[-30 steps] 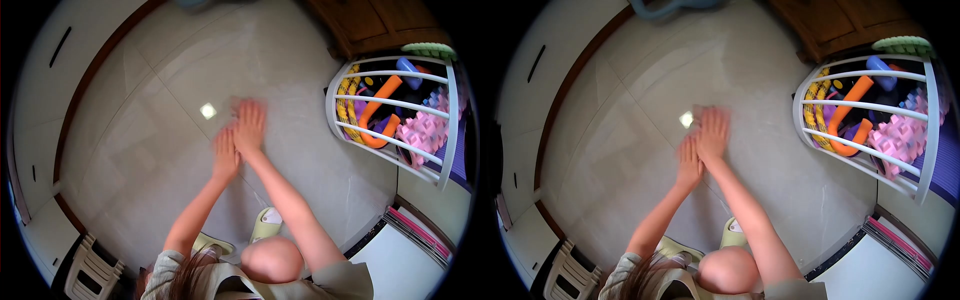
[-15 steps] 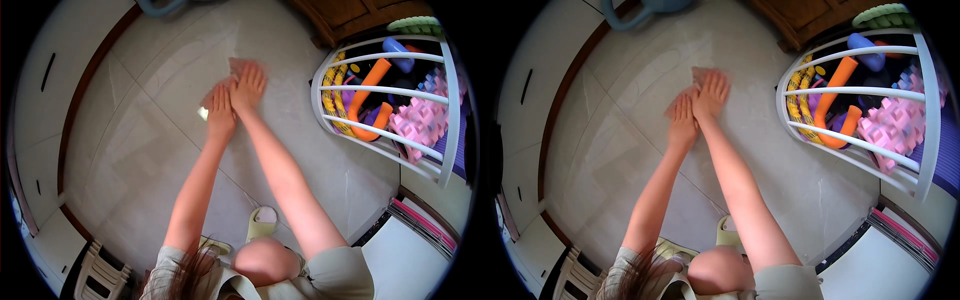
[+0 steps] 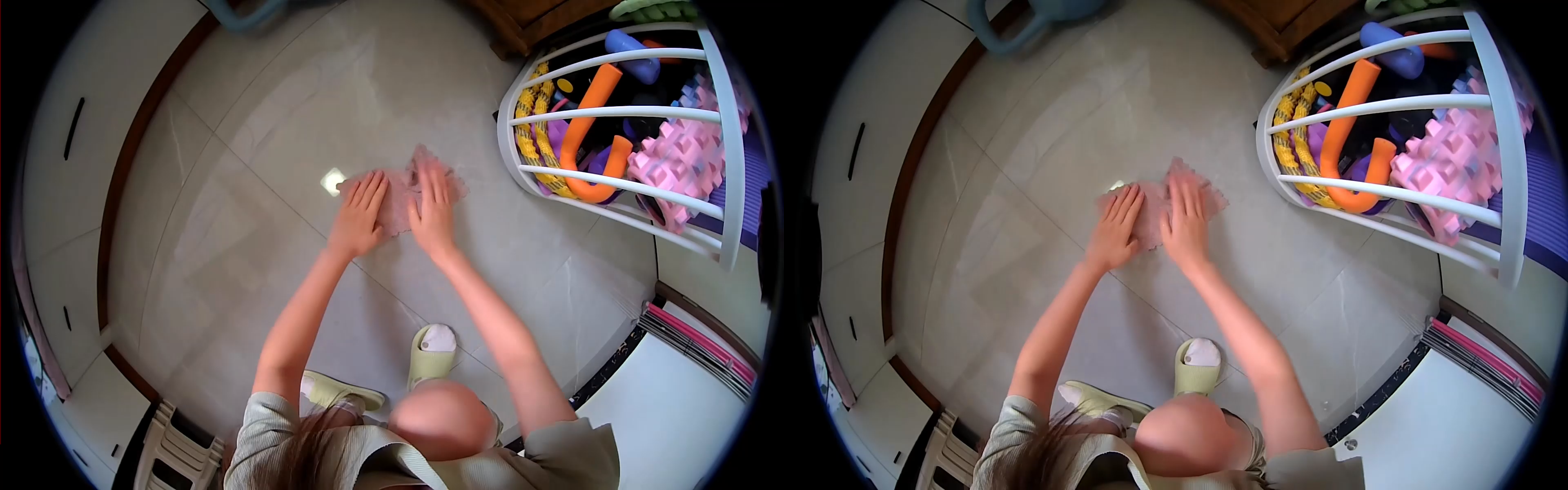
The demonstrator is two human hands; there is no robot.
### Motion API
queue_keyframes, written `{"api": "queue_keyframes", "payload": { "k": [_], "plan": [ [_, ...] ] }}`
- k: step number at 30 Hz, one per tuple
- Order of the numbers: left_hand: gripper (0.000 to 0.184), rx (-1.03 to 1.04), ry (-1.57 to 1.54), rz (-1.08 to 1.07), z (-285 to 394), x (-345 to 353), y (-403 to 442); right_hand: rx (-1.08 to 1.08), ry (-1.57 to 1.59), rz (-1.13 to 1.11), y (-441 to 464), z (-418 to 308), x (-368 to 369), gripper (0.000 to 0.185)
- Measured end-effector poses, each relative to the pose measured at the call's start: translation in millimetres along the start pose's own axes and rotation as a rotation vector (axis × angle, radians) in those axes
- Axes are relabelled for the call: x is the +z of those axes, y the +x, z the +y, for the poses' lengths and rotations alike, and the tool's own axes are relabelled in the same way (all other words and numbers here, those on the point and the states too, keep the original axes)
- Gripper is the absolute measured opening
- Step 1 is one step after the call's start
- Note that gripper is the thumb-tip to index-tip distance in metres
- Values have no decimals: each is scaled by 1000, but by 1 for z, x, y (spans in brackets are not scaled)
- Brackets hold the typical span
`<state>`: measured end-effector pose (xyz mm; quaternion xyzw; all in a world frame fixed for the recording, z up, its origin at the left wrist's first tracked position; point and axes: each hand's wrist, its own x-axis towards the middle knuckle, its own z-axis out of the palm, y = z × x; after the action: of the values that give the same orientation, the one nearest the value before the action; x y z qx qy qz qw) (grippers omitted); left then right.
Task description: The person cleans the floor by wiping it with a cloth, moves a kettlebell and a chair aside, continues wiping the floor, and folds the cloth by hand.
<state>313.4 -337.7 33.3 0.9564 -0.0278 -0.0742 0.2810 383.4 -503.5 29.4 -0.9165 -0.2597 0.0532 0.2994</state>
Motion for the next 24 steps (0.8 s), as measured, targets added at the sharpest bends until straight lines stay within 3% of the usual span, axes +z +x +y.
{"api": "queue_keyframes", "payload": {
  "k": [3,4,7,13,16,22,24],
  "plan": [
    [71,-12,-40,48,0,3,10,-490,-198,-344,22,31,-24,54],
    [69,-14,-50,76,-2,9,13,-628,-264,-350,33,40,-20,52],
    [65,40,129,125,-15,19,26,-786,-251,-463,60,58,-16,51],
    [65,50,251,165,-14,14,45,-522,-323,-349,67,52,-19,58],
    [64,70,172,97,-9,29,23,-439,-178,-447,27,44,-18,62],
    [65,141,114,-135,32,55,-80,-461,-269,-617,-98,32,-12,66],
    [65,165,97,-123,36,57,-97,-459,-246,-560,-120,27,-10,63]
  ]
}}
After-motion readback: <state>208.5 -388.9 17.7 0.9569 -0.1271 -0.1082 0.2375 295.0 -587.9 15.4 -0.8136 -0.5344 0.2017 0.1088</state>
